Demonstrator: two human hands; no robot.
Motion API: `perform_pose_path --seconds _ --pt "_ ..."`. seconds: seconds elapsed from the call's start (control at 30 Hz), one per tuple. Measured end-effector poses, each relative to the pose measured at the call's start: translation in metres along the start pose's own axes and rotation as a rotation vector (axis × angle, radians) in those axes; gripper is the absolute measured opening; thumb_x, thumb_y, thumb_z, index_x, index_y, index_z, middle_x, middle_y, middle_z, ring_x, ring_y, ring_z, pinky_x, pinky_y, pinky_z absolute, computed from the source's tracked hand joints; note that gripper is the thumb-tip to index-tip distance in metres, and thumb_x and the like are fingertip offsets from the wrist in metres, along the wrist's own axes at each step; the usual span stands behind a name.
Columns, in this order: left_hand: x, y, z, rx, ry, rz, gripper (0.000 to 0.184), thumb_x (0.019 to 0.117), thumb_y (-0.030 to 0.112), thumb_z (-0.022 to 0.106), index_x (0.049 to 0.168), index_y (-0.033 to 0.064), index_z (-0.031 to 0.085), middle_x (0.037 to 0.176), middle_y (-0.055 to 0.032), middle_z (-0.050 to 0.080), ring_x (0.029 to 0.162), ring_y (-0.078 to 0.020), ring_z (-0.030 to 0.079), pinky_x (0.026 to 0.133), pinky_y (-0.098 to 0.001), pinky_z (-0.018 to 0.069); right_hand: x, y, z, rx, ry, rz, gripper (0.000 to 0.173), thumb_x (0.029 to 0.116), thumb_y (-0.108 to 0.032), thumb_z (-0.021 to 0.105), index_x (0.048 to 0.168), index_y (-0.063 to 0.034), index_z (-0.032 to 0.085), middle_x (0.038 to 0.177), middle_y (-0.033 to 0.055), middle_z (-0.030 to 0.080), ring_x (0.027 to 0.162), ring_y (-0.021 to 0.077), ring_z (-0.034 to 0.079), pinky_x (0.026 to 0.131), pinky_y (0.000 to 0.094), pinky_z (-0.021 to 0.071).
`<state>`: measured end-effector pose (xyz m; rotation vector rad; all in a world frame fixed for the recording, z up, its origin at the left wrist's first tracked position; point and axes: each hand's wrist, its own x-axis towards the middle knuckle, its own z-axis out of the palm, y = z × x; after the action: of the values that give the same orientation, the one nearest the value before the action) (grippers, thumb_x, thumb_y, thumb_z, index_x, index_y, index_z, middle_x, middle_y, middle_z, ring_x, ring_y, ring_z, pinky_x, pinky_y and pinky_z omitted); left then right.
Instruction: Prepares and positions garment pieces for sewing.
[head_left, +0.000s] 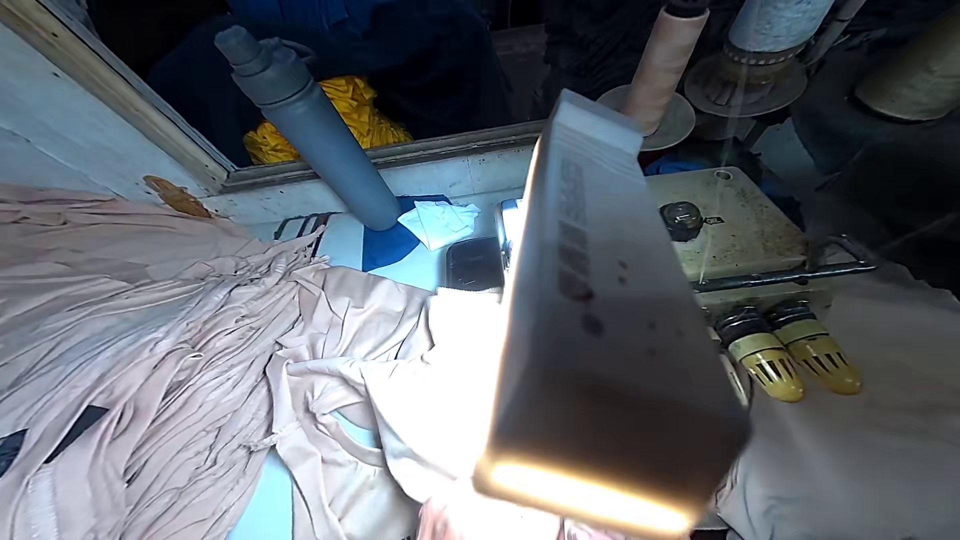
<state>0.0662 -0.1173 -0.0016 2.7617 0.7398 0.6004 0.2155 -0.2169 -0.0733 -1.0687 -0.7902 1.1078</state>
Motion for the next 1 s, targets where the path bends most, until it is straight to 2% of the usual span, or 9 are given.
perform_pose_path --seconds 0.1,0.2,0.27,0.33,0.43,0.53,0.63,0.83,1.0 --pt "0.01 -0.014 0.007 -0.058 0.04 -0.071 0.018 0.0972 0.019 0.063 0.094 0.0086 0.078 0.082 -0.0083 0.074 0.073 -0.02 0.071 0.061 -0.0348 0.0548 0.022 -0.011 0.012 -0.022 0.084 0.005 0.013 0.0847 0.005 0.063 0.084 -0.005 0.072 0.069 -0.01 0.066 0.06 -0.0041 0.058 0.056 0.0156 0.0487" --pt "0.019 -0.023 0.016 -0.084 0.173 -0.121 0.024 0.0994 0.028 0.06 0.088 0.0154 0.078 0.079 -0.0032 0.074 0.074 -0.0155 0.071 0.063 -0.0352 0.0542 0.035 -0.012 0.016 -0.031 0.144 0.014 0.016 0.083 0.005 0.067 0.077 -0.0095 0.071 0.061 -0.0126 0.06 0.054 -0.0055 0.052 0.052 0.0142 0.0444" --pt "0.019 -0.021 0.005 -0.124 0.104 -0.211 0.024 0.0987 0.027 0.061 0.088 0.0152 0.078 0.081 -0.0021 0.074 0.075 -0.0131 0.071 0.064 -0.0354 0.055 0.034 -0.013 0.015 -0.023 0.149 0.035 0.016 0.0842 0.004 0.068 0.077 -0.0091 0.071 0.061 -0.0115 0.061 0.054 -0.0049 0.053 0.052 0.0145 0.0446" --pt "0.012 -0.018 -0.011 -0.189 -0.013 -0.29 0.024 0.0988 0.024 0.063 0.086 0.0091 0.078 0.077 -0.007 0.074 0.07 -0.0161 0.07 0.061 -0.0378 0.0534 0.027 -0.014 0.01 0.003 0.117 0.044 0.012 0.0857 0.004 0.068 0.086 -0.0065 0.074 0.068 -0.0092 0.068 0.06 -0.0029 0.06 0.057 0.0164 0.0504" --pt "-0.003 -0.011 -0.022 -0.177 -0.063 -0.269 0.026 0.0975 0.017 0.064 0.081 0.0009 0.075 0.073 -0.0163 0.072 0.062 -0.0238 0.068 0.055 -0.0372 0.0501 0.014 -0.017 0.005 0.087 0.095 0.088 0.022 0.0847 0.009 0.066 0.103 -0.0015 0.075 0.082 -0.0047 0.076 0.07 0.002 0.07 0.066 0.0215 0.0588" --pt "-0.013 -0.006 -0.019 -0.282 -0.019 -0.212 0.021 0.0973 0.01 0.062 0.084 -0.0016 0.073 0.075 -0.0168 0.072 0.066 -0.0232 0.068 0.06 -0.0348 0.0507 0.015 -0.043 0.01 0.11 0.124 0.3 0.029 0.0847 0.016 0.062 0.105 -0.0021 0.074 0.08 -0.0039 0.076 0.07 0.0037 0.071 0.071 0.0235 0.059" --pt "-0.006 -0.002 -0.014 -0.245 -0.01 -0.139 0.017 0.0961 0.009 0.064 0.087 0.0001 0.075 0.077 -0.0146 0.073 0.068 -0.0225 0.07 0.062 -0.0342 0.0528 0.009 -0.012 0.003 0.175 0.02 0.074 0.033 0.0873 0.009 0.066 0.12 0.0023 0.071 0.088 -0.0033 0.078 0.072 0.003 0.07 0.068 0.0233 0.0598" --pt "0.014 -0.015 0.015 0.008 0.135 -0.078 0.019 0.095 0.021 0.062 0.085 0.013 0.076 0.075 -0.0047 0.072 0.067 -0.0163 0.068 0.056 -0.0322 0.0504 0.018 -0.014 0.019 0.131 0.076 0.044 0.025 0.0844 0.013 0.064 0.105 0.0041 0.073 0.085 -0.0021 0.077 0.074 0.0027 0.07 0.07 0.0221 0.0595" --pt "0.011 -0.019 0.009 -0.027 0.091 -0.098 0.018 0.0962 0.022 0.064 0.093 0.0115 0.079 0.077 -0.0056 0.073 0.067 -0.0158 0.068 0.059 -0.0299 0.0512 0.02 -0.011 0.02 0.126 0.081 0.031 0.023 0.0842 0.013 0.065 0.101 0.0009 0.075 0.085 -0.0031 0.077 0.076 0.002 0.071 0.071 0.0211 0.0599"
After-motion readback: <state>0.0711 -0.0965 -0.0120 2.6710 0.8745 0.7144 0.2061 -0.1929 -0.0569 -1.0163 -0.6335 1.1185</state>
